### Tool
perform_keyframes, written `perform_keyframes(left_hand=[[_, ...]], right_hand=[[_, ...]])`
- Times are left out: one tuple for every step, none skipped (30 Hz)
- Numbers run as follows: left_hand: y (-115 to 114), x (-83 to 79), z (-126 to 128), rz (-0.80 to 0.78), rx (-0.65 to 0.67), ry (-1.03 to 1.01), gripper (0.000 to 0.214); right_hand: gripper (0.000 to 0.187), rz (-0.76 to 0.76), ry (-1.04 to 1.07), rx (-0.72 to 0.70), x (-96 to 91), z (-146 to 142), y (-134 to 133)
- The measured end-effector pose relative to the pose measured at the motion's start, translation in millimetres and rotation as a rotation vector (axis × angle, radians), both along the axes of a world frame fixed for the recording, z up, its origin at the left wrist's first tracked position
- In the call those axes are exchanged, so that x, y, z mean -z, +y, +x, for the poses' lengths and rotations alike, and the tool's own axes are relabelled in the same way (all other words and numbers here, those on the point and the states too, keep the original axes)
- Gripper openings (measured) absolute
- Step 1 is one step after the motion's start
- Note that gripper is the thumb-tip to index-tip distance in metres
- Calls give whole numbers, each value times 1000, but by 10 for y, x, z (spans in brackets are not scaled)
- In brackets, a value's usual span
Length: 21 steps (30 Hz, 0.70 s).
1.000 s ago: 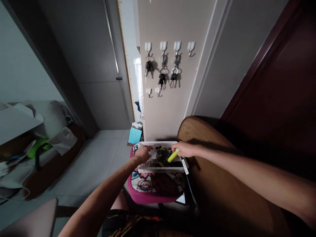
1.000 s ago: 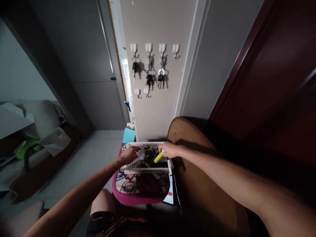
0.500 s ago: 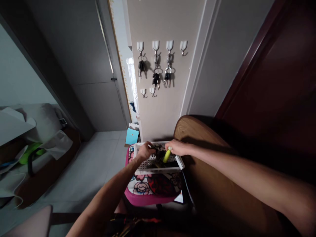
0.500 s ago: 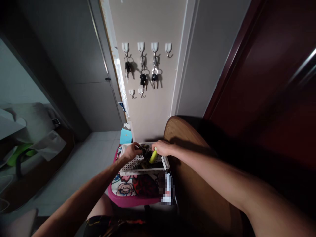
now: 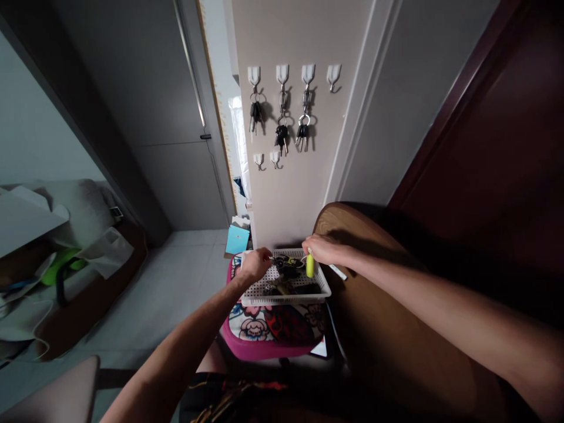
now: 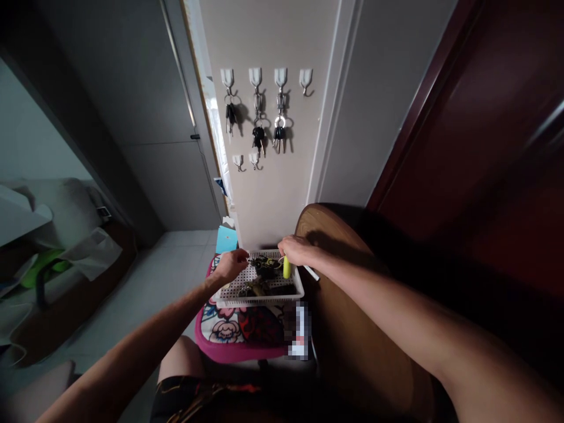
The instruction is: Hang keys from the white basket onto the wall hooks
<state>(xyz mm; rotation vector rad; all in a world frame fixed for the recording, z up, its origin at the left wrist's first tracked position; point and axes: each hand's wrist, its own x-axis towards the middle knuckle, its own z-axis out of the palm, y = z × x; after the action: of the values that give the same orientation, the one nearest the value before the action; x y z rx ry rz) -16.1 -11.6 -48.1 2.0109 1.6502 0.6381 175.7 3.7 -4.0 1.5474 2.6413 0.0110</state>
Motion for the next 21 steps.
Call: perform_keyframes(left_hand=[[-39,23,30,-48,41,46,20],[-77,49,63,-94,75,95,19],[-111,75,98,-125,100,140,20],[-138,101,133,-137,113,181,23],[-159,125,164,-132,116,212,26],[-172,147,188,-120,115,229,29],[-177,165,204,-112,109,237,29],[-174,179,207,-109,100,239,27],[-163,188,198,-115,95,237,23],[-145,192,177,-126,92,232,20],[-121,193,144,-134,90,221,18],[-92,190,102,-136,84,202,16],[-60,183,56,-133,74,173,16],[-27,174,8,-135,59,138,16],[6,163,-37,-146,45,100,17],[36,151,-77,-166,36,64,18],[62,140,-108,-189,39,37,19],[82,132,-130,-205,46,19,20],[94,127,-142,-205,51,12,21],[97,129,-144,-186,55,14,22],[93,136,-137,-157,59,24,22]], right_hand=[[22,2,-2,37,-17,-5,-5],[21,8,4,67,-35,-12,-8],[21,20,16,89,-55,-21,-9],[21,38,34,104,-77,-30,-7],[21,58,56,120,-100,-38,-3],[22,78,83,136,-125,-44,3],[22,97,112,154,-150,-48,10],[23,110,142,170,-170,-49,17],[25,112,168,177,-183,-47,21],[25,102,190,167,-185,-44,24],[25,77,201,139,-174,-40,22],[24,40,199,99,-149,-36,16],[23,-5,182,54,-110,-33,5],[22,-51,154,8,-60,-32,-10],[22,-94,115,-30,-5,-33,-29],[23,-127,73,-59,51,-37,-49],[23,-144,34,-82,102,-42,-71],[24,-147,4,-100,144,-48,-91],[25,-142,-17,-109,175,-54,-109],[25,-133,-31,-108,194,-60,-123],[25,-125,-39,-100,204,-64,-133]])
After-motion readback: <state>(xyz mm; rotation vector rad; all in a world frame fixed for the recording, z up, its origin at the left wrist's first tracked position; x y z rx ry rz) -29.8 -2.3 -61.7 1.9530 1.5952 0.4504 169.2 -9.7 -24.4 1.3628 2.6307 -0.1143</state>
